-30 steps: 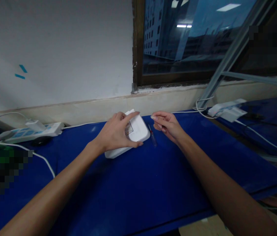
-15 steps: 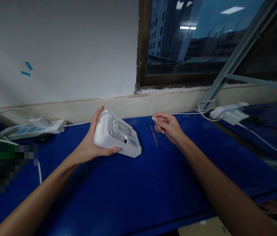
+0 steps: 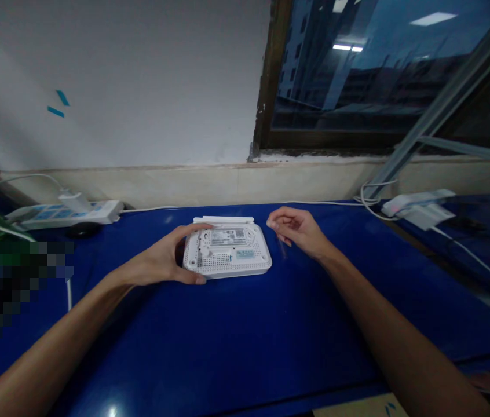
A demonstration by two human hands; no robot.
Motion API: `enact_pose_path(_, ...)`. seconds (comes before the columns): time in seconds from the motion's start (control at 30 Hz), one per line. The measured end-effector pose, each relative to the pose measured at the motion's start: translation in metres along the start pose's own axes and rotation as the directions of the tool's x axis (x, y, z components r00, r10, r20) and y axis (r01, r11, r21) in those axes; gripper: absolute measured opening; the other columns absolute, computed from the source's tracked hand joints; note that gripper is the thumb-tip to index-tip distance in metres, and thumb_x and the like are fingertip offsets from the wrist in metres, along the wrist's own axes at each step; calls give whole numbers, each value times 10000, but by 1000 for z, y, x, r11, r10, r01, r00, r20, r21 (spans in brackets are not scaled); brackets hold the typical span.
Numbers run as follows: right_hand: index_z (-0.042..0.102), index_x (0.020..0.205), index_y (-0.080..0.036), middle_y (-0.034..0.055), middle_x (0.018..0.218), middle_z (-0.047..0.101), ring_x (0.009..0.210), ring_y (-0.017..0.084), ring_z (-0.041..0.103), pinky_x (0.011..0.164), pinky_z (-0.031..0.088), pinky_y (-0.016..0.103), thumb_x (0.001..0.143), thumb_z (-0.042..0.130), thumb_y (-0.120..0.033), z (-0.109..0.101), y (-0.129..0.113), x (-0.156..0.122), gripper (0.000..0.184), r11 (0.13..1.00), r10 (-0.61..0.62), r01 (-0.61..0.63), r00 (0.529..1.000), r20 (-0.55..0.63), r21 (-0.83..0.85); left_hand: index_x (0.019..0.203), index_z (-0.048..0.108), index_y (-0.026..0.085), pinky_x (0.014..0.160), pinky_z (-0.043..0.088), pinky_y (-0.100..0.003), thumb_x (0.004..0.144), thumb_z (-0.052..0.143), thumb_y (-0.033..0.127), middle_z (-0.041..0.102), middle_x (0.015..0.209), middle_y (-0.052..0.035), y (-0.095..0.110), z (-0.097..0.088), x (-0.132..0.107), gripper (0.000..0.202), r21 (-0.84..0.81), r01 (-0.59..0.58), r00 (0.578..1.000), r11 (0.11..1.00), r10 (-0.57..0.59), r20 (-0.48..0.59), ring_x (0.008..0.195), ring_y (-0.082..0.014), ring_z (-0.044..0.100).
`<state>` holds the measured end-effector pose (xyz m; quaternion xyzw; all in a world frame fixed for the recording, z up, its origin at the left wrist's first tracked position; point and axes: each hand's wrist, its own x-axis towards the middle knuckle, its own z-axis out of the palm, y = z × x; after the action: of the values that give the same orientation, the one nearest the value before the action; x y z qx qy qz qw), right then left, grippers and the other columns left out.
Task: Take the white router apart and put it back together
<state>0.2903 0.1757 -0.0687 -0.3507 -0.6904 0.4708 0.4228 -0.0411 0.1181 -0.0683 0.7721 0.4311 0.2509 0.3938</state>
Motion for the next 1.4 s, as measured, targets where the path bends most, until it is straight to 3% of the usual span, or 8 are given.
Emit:
enact_pose_path(0.17,639,647,-192,-40,515,567,441,70,468,412,335,232,728,837,-424,6,-4,-3,315,996,44,-40,998,43,-85,1493,393,381,1085,444,-541,658,883,385,535,1473,-68,10,-2,-2,968,95,-23,999,995,19,47,1313,-312,547)
enact_pose_path(0.3,761,819,-194,-1,631,670,480,82,517,434,386,238,817,766,-404,6,-6,-4,209,995,36,-26,994,105,-101,1508,380,393,1069,440,-539,648,872,460,578,1428,-57,12,-6,-5,993,265,-32,999,964,24,35,1262,-320,579)
enact_pose_path(0.43,789,939,-191,45,801,750,519,91,548,465,432,251,845,736,-403,5,-6,-2,237,998,63,-65,994,89,14,1539,334,388,1016,457,-560,660,835,551,592,1402,-80,7,-8,-7,1025,448,-27,1000,894,26,9,1214,-354,590)
enact_pose_path(0.63,804,937,-193,57,799,759,519,77,545,484,420,236,799,786,-373,3,-6,1,228,958,209,-198,977,-33,208,1577,223,383,1110,381,-568,656,835,616,459,1517,-101,5,-7,-9,1130,464,-19,1000,885,5,30,1351,-368,466)
enact_pose_path(0.77,813,909,-187,66,760,753,493,72,504,451,374,233,783,800,-368,3,-8,2,222,931,287,-266,957,-51,249,1559,271,416,1133,339,-629,603,851,666,292,1599,-114,2,-7,-9,1145,513,1,1000,859,11,-20,1450,-433,300)
enact_pose_path(0.87,813,880,-187,77,768,759,490,80,497,445,375,243,773,805,-369,5,-10,2,212,923,318,-295,946,-58,248,1546,297,435,1151,274,-681,647,825,678,200,1649,-98,1,-3,-8,1071,530,-43,998,847,64,-21,1489,-452,200)
enact_pose_path(1.07,816,835,-193,86,762,768,477,88,500,427,386,249,748,820,-380,10,-13,2,206,919,345,-322,936,-69,228,1560,267,427,1178,206,-690,769,728,685,242,1651,-76,1,11,-4,951,575,-113,993,810,111,38,1518,-426,125)
enact_pose_path(1.4,814,819,-192,84,757,768,481,92,503,435,398,254,731,828,-379,13,-15,1,207,925,338,-314,937,-85,215,1560,265,431,1164,233,-691,809,683,690,232,1650,-97,2,17,-3,898,570,-113,994,814,89,69,1506,-424,178)
